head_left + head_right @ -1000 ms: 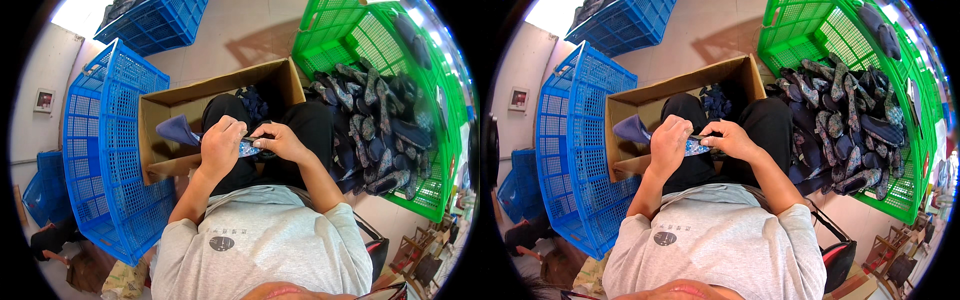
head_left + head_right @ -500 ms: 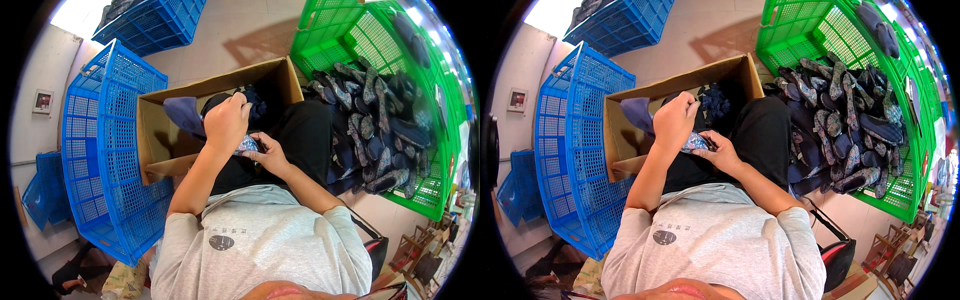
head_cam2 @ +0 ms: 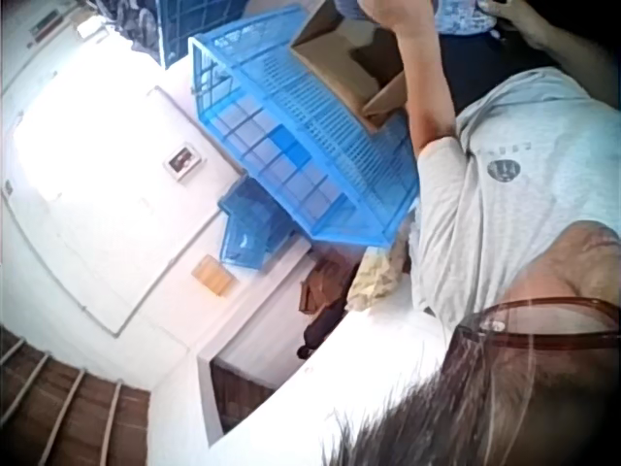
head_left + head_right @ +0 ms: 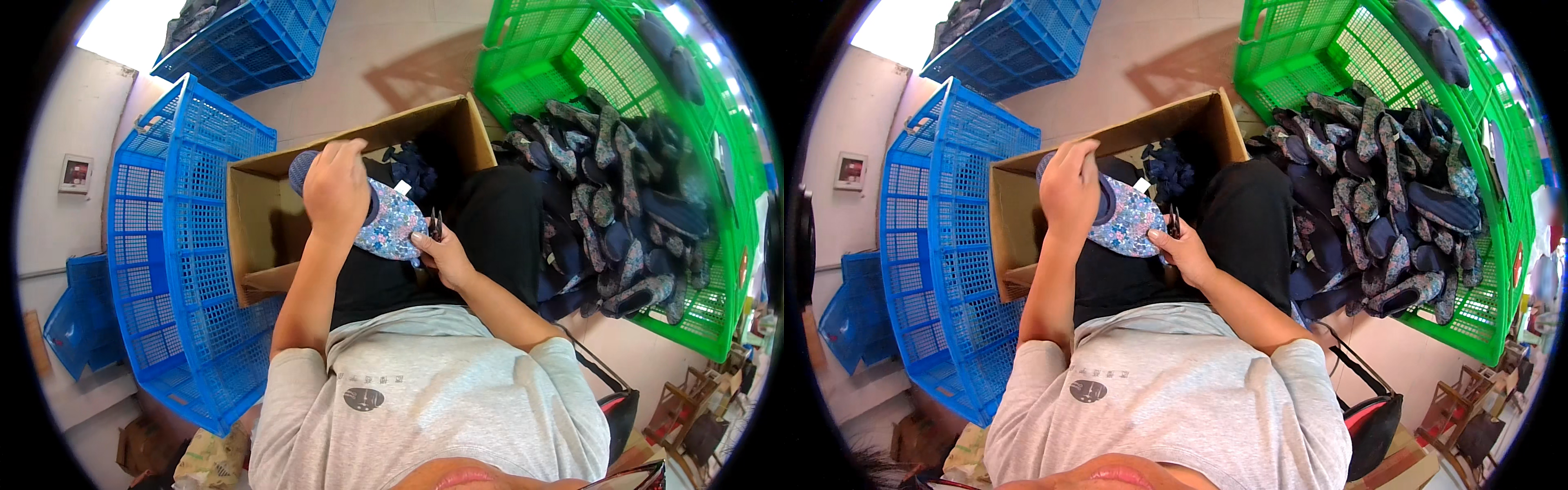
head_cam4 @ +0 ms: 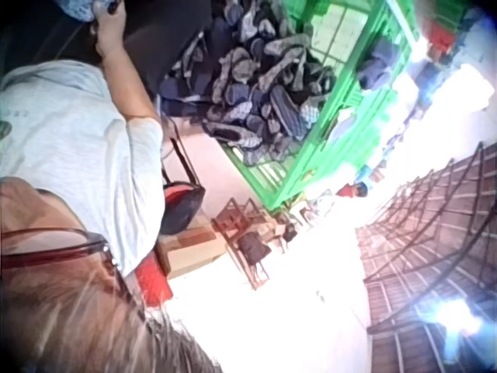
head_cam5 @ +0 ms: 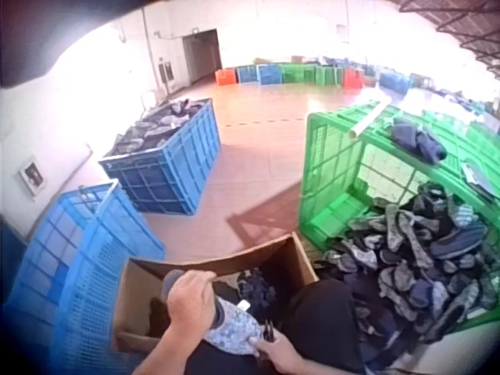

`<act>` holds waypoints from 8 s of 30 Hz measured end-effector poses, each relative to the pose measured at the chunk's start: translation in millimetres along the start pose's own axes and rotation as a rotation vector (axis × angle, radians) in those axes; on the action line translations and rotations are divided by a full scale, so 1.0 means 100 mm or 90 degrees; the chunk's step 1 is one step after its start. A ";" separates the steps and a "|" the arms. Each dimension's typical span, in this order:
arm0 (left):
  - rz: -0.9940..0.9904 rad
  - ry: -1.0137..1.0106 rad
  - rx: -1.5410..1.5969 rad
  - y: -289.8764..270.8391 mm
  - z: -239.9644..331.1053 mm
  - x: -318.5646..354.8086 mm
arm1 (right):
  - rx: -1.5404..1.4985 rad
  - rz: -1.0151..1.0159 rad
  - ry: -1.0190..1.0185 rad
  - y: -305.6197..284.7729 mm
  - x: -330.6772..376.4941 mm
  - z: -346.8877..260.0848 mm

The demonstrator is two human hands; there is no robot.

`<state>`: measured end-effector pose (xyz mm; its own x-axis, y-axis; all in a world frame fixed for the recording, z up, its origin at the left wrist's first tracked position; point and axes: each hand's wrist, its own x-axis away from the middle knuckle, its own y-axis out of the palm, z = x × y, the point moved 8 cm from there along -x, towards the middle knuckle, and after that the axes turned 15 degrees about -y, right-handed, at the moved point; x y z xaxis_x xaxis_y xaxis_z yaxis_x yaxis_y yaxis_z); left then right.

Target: The person sits on the floor and uses scissors to trim loose threads and fabric edges from floral-patterned slippers. They pick up slippers from a green crate, trim them, and place the finished items into a cardboard box.

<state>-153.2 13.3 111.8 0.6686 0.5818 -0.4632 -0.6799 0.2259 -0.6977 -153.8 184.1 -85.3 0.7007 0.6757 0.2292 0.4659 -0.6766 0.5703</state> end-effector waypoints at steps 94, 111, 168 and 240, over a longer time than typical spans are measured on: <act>-0.236 -0.776 0.831 0.44 -0.85 1.38 | 0.303 0.083 -0.197 0.36 -0.95 -0.45; -0.030 -0.165 0.062 -0.25 -0.50 0.91 | 0.312 0.056 -0.309 0.46 -0.43 -0.51; -0.055 -0.065 -0.294 0.21 -0.94 0.19 | 0.499 -0.092 -0.240 0.63 -0.25 -0.41; -0.083 -0.871 0.937 0.21 -1.32 1.21 | 0.225 0.120 -0.307 0.26 -0.17 -0.97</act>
<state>-46.8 -14.4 -31.4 0.5814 0.4476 0.6794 -0.8099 0.2390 0.5356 -206.0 183.2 1.8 0.9150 0.3827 -0.1276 0.4029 -0.8829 0.2411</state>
